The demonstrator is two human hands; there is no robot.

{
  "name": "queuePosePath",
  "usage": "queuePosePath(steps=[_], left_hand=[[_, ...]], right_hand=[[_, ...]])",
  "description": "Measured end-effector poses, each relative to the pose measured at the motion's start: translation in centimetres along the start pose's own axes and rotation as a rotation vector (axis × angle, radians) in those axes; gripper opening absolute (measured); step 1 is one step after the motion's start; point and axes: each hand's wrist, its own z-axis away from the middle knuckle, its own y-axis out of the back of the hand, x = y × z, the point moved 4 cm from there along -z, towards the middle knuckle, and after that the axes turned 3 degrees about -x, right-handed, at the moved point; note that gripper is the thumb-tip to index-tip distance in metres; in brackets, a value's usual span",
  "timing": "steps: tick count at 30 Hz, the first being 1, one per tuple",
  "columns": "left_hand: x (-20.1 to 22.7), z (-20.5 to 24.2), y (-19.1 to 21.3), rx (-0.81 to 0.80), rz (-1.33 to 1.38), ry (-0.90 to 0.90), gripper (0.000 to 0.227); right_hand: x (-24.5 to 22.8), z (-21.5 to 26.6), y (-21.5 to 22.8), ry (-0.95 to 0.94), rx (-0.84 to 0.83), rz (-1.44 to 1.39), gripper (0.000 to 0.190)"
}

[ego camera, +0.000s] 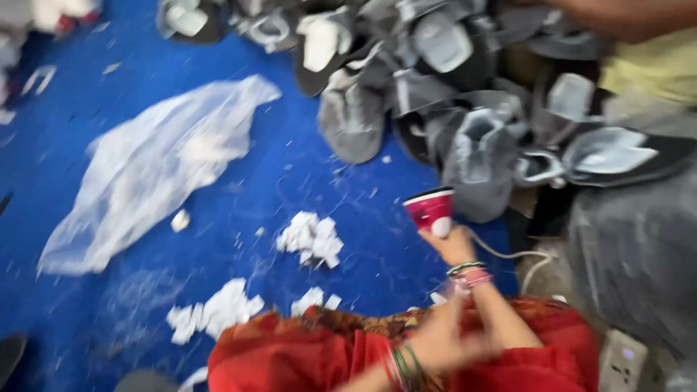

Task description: Pressing and ironing inner lining components onto shoe uppers during manufacturing.

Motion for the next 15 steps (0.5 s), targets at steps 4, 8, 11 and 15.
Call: queuePosePath(steps=[4,8,11,15], left_hand=[[-19.8,17.9,-15.0,-0.057,-0.746,-0.267,0.027],[-3.1,20.8,6.2,-0.192,0.716,0.535,0.028],[1.3,28.4,16.1,-0.12,0.261,0.523,0.029],[-4.2,43.4,22.1,0.128,0.287,1.01,0.03]], right_hand=[[4.9,-0.5,-0.7,-0.253,-0.09,0.076,0.045],[6.3,-0.8,-0.9,-0.191,-0.186,-0.008,0.042],[6.6,0.3,-1.0,-0.231,-0.12,-0.359,0.028],[6.8,0.8,-1.2,-0.138,-0.145,-0.386,0.046]])
